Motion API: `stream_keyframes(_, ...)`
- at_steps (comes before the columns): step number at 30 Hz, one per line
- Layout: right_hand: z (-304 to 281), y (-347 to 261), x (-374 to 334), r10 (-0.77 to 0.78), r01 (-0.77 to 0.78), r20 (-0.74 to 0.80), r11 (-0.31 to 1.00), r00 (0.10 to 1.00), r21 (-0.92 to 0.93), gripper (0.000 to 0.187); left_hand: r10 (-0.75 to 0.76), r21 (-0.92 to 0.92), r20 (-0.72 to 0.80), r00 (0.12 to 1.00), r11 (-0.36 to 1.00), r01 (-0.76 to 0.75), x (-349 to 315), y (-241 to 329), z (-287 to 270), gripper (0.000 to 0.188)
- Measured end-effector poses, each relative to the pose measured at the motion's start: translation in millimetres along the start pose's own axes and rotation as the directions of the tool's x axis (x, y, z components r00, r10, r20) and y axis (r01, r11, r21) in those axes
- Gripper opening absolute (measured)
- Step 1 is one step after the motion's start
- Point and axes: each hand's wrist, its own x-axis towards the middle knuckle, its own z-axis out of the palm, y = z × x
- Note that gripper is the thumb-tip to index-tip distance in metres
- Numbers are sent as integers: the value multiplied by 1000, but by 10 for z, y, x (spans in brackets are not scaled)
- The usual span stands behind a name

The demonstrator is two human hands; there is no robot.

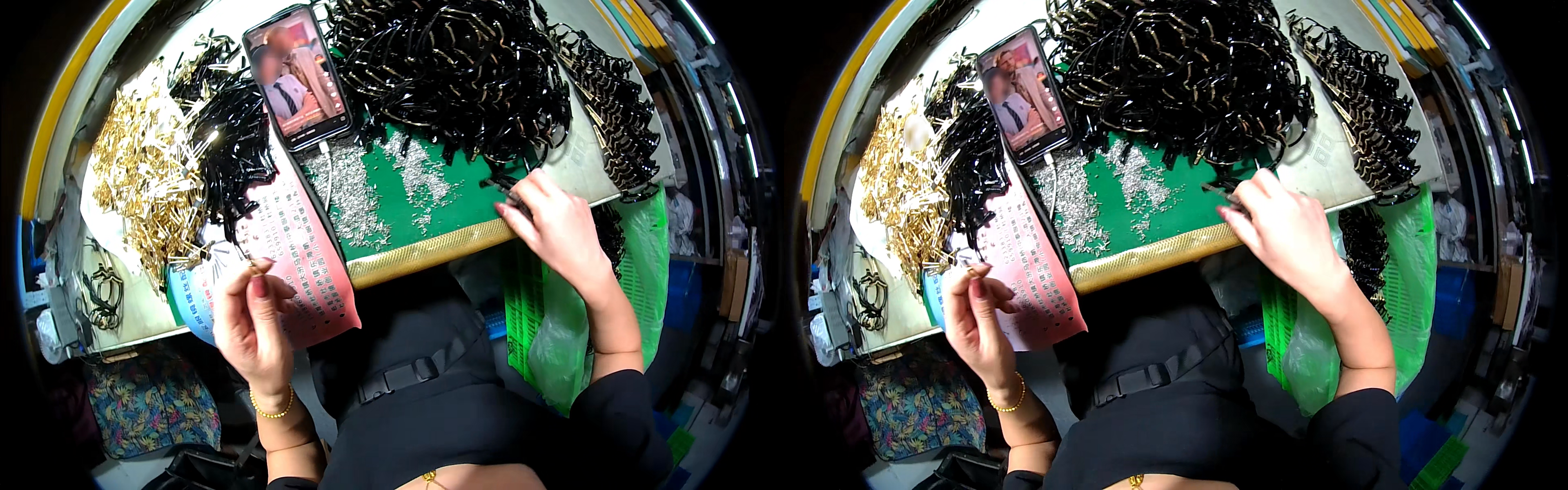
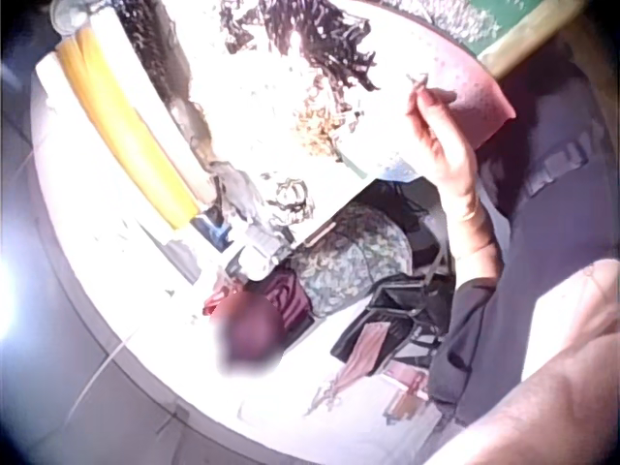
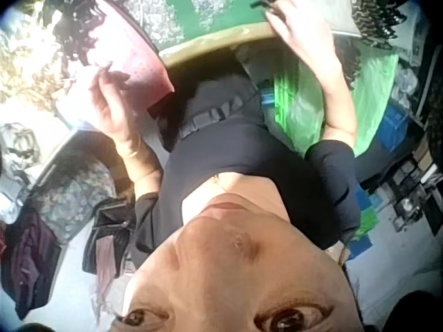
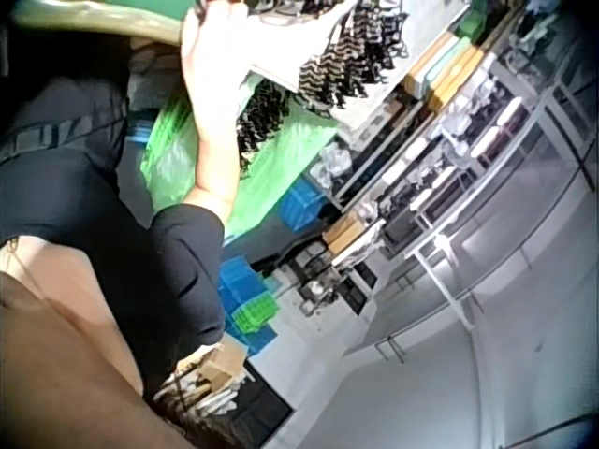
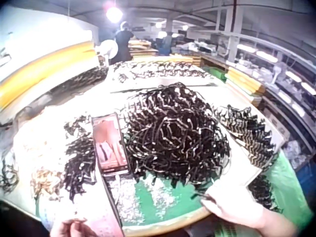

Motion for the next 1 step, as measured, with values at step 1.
stream_keyframes(1,27,39,17,31,-30,26,998,999,-54,19,-22,15,117,993,1000,20,-31,-36,-66,18)
